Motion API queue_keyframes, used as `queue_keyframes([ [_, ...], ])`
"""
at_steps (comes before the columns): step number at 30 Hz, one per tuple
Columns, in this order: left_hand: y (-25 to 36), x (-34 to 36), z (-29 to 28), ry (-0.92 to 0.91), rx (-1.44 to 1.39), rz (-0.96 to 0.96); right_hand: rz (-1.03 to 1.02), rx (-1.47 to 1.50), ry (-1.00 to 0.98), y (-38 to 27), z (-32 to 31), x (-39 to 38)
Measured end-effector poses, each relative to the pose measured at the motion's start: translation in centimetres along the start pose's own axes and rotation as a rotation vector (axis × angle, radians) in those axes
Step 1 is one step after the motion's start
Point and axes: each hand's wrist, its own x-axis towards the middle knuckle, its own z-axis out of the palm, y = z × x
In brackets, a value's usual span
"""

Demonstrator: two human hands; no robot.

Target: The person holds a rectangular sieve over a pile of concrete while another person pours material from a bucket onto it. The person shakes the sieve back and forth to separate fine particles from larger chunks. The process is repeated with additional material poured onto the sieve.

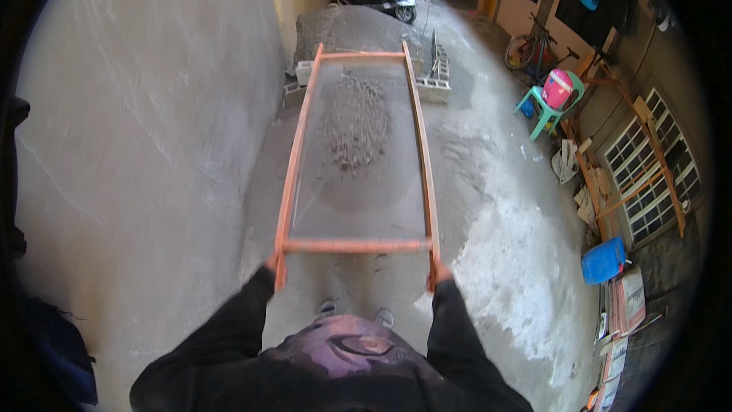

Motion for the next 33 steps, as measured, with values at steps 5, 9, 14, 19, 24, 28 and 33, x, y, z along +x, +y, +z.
queue_keyframes([
  [5,-16.5,-4.4,-2.2,-0.056,-0.162,-0.213,-0.047,-0.061,-0.066,10.2,-5.9,-6.6],
  [9,-14.3,-1.4,-2.1,0.030,-0.069,-0.042,-0.022,-0.094,-0.039,7.4,-4.6,-5.9],
  [14,6.3,3.0,-0.2,0.064,0.110,0.156,-0.024,-0.101,-0.032,-7.5,3.1,0.8],
  [19,17.2,1.0,1.1,0.148,0.064,-0.061,-0.088,-0.043,-0.116,-14.0,5.2,0.7],
  [24,2.9,-0.3,-0.5,0.097,0.143,0.053,-0.072,-0.083,-0.021,-1.6,1.5,-0.9],
  [28,-12.8,-4.0,-1.4,0.123,0.089,-0.146,-0.088,-0.068,-0.076,9.5,-3.9,-4.9],
  [33,-15.6,-5.1,-0.9,0.294,0.122,-0.010,0.050,-0.020,-0.017,10.2,-4.6,-5.5],
])
